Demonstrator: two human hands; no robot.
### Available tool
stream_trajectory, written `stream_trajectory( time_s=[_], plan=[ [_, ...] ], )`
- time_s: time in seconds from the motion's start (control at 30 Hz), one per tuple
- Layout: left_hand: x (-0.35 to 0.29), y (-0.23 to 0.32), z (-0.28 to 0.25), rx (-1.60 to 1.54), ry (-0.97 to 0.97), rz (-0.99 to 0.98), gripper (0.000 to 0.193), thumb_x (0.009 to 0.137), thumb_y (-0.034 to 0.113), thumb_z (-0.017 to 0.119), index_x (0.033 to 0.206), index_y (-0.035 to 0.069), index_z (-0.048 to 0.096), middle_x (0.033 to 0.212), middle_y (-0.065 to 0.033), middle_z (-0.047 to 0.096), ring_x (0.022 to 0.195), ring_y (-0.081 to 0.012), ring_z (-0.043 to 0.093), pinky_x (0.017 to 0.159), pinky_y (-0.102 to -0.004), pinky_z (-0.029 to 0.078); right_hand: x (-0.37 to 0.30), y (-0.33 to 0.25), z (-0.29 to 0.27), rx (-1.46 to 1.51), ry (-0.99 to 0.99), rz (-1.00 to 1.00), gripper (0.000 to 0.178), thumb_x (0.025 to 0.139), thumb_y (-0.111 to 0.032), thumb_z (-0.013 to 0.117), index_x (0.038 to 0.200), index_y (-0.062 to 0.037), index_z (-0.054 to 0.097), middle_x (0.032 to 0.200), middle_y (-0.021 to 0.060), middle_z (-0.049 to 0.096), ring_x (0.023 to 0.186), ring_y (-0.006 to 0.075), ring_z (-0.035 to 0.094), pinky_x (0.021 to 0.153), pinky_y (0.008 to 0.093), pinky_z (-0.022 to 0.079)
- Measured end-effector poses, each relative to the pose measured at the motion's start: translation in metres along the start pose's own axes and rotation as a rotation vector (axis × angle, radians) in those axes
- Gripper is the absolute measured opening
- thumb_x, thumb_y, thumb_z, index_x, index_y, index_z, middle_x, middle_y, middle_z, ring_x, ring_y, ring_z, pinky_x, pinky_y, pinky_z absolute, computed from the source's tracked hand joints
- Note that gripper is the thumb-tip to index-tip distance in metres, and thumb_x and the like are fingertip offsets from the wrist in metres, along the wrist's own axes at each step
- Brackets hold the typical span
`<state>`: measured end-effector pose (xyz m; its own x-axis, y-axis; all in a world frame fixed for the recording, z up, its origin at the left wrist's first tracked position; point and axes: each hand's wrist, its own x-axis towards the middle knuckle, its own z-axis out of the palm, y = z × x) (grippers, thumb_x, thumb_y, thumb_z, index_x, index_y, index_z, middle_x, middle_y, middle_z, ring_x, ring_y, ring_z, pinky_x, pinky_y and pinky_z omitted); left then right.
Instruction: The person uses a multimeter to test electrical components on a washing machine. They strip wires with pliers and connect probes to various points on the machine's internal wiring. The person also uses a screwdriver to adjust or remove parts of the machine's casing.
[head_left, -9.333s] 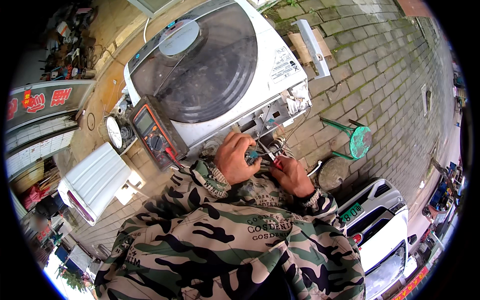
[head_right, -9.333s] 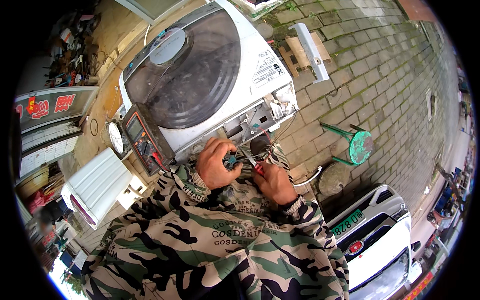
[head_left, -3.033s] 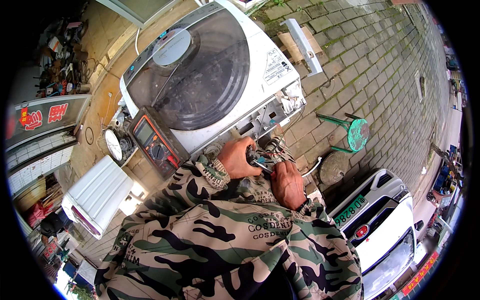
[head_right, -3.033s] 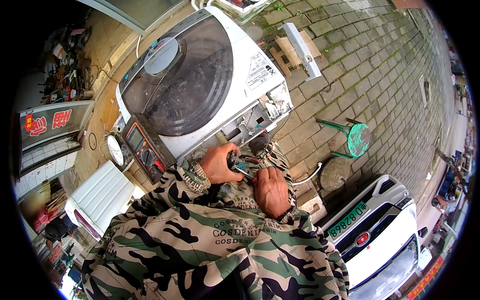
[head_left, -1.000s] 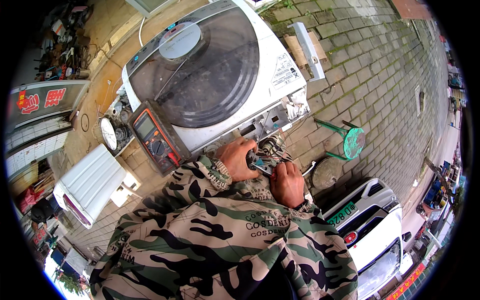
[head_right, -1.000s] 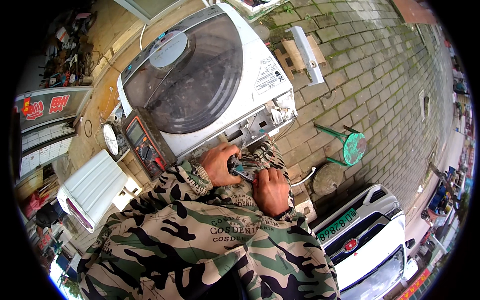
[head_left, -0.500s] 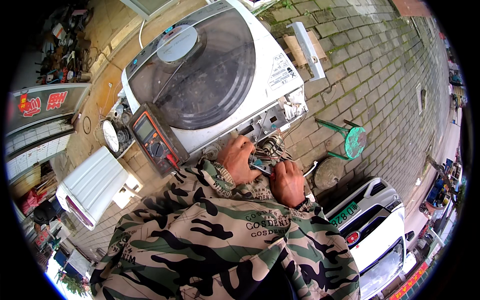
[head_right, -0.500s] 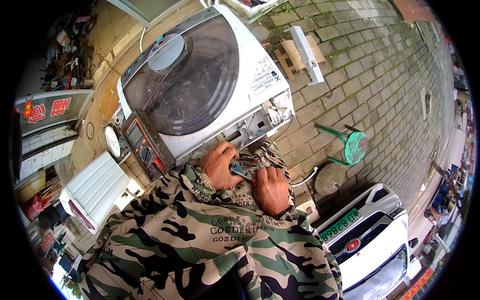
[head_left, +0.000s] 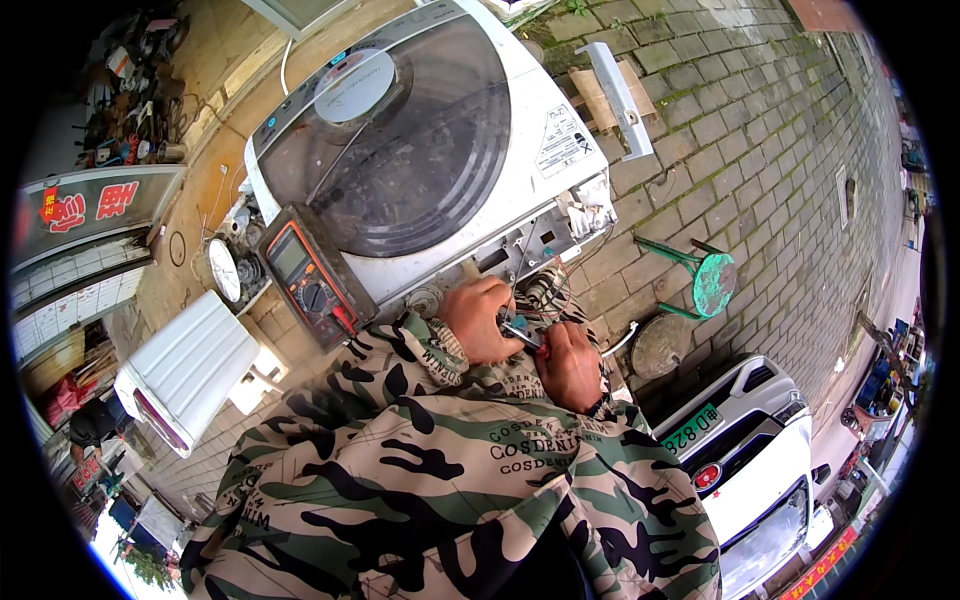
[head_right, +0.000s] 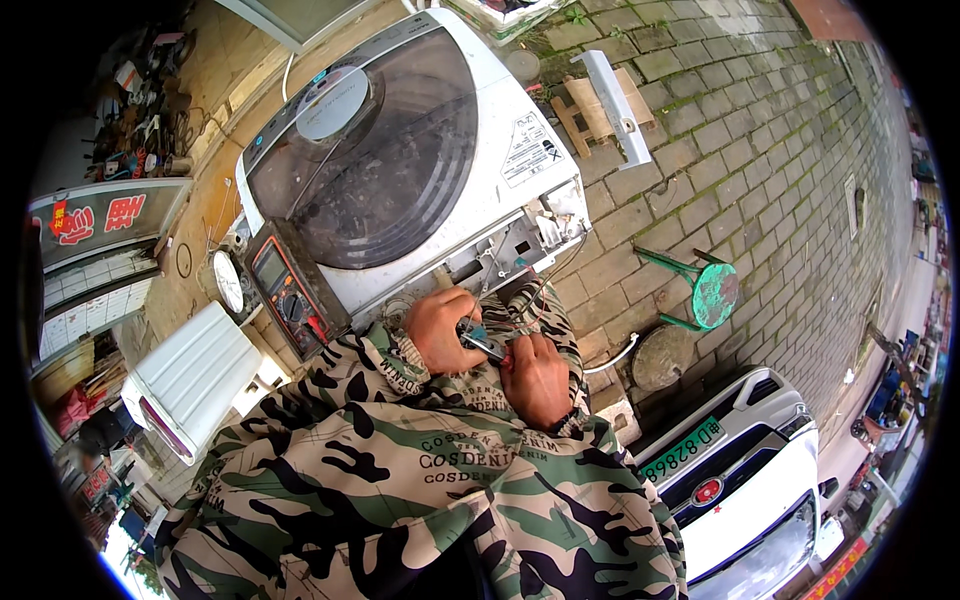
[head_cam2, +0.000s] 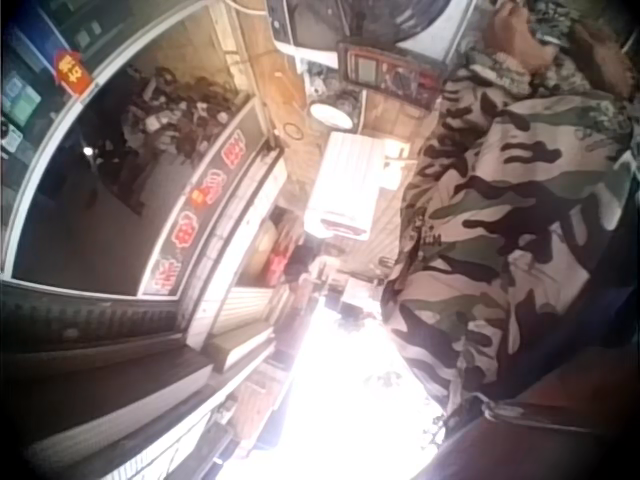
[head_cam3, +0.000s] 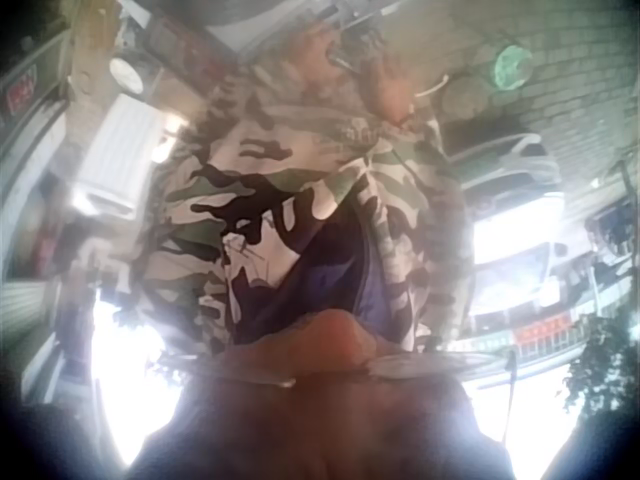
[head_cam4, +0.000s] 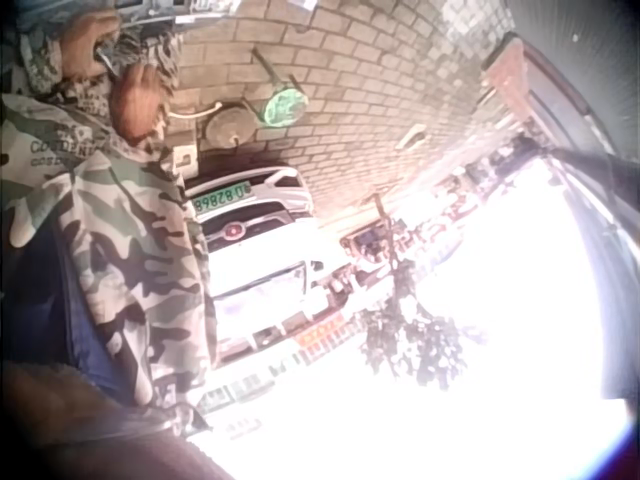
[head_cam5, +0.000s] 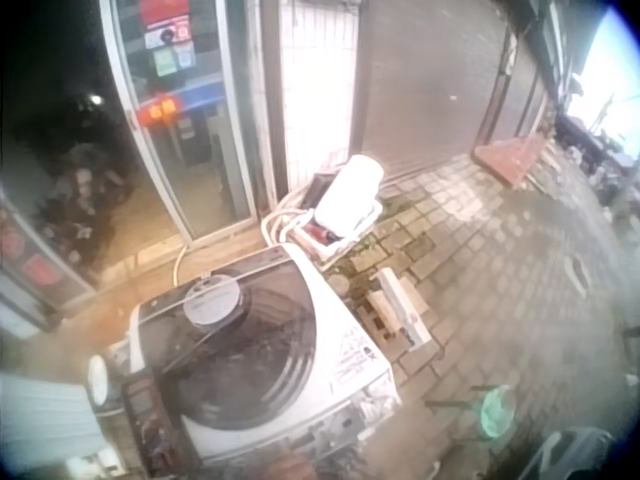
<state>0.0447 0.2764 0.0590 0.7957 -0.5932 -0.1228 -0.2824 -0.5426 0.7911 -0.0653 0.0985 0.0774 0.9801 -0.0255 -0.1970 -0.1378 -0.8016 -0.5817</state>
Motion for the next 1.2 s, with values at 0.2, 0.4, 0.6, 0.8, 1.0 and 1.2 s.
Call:
stream_trajectory(
  time_s=[0.2,0.4,0.6,0.8,1.0,1.2],
  plan=[
    [0.0,0.0,-0.001,-0.07,0.055,0.009,0.034,0.059,0.019,0.083,0.084,0.006,0.062,0.086,-0.0114,0.064,0.077,-0.0354,0.066,0.067,-0.0426,0.054,0.001,-0.001,0.002,0.09,-0.021,0.021,0.018,0.083,-0.009,0.07,0.093,-0.0022,0.055,0.087,0.019,0.058,0.081,0.0409,0.059,0.067,0.0504,0.048],
    [-0.001,0.001,-0.001,-0.038,0.037,-0.012,0.035,0.059,0.019,0.084,0.083,0.006,0.062,0.086,-0.0115,0.064,0.077,-0.0353,0.066,0.067,-0.0433,0.054,0.002,-0.002,-0.001,0.007,0.014,-0.016,0.02,0.082,-0.007,0.069,0.094,-0.0021,0.055,0.087,0.0181,0.057,0.082,0.0402,0.058,0.068,0.0494,0.048],
    [0.0,0.0,-0.001,-0.002,0.048,0.023,0.034,0.06,0.02,0.083,0.082,0.006,0.062,0.085,-0.0115,0.063,0.077,-0.0355,0.066,0.066,-0.0434,0.054,0.002,-0.002,-0.001,0.026,0.003,0.014,0.019,0.081,-0.006,0.07,0.093,-0.0018,0.056,0.088,0.018,0.058,0.082,0.0405,0.059,0.069,0.0492,0.048],
    [-0.002,0.0,0.0,-0.04,0.051,-0.001,0.033,0.06,0.02,0.083,0.081,0.005,0.062,0.084,-0.012,0.063,0.076,-0.0351,0.066,0.066,-0.0432,0.054,0.001,-0.003,0.001,0.08,-0.021,0.047,0.017,0.085,-0.009,0.068,0.093,-0.0017,0.055,0.087,0.0191,0.058,0.083,0.0406,0.06,0.07,0.0502,0.048],
    [-0.005,-0.002,0.003,-0.056,0.12,0.015,0.032,0.061,0.019,0.083,0.08,0.005,0.062,0.082,-0.012,0.062,0.075,-0.0355,0.065,0.065,-0.043,0.054,0.003,-0.005,0.0,0.086,-0.019,0.039,0.017,0.085,-0.008,0.069,0.093,-0.0017,0.055,0.087,0.0192,0.059,0.082,0.0413,0.06,0.069,0.0498,0.048],
    [-0.014,-0.012,0.008,-0.059,0.132,0.013,0.028,0.063,0.017,0.081,0.079,0.004,0.062,0.082,-0.0118,0.064,0.073,-0.0349,0.066,0.063,-0.0418,0.054,0.008,-0.019,-0.024,0.28,0.118,0.265,0.014,0.087,-0.003,0.066,0.095,0.0005,0.056,0.09,0.0232,0.06,0.076,0.0462,0.06,0.066,0.0505,0.048]
  ],
)
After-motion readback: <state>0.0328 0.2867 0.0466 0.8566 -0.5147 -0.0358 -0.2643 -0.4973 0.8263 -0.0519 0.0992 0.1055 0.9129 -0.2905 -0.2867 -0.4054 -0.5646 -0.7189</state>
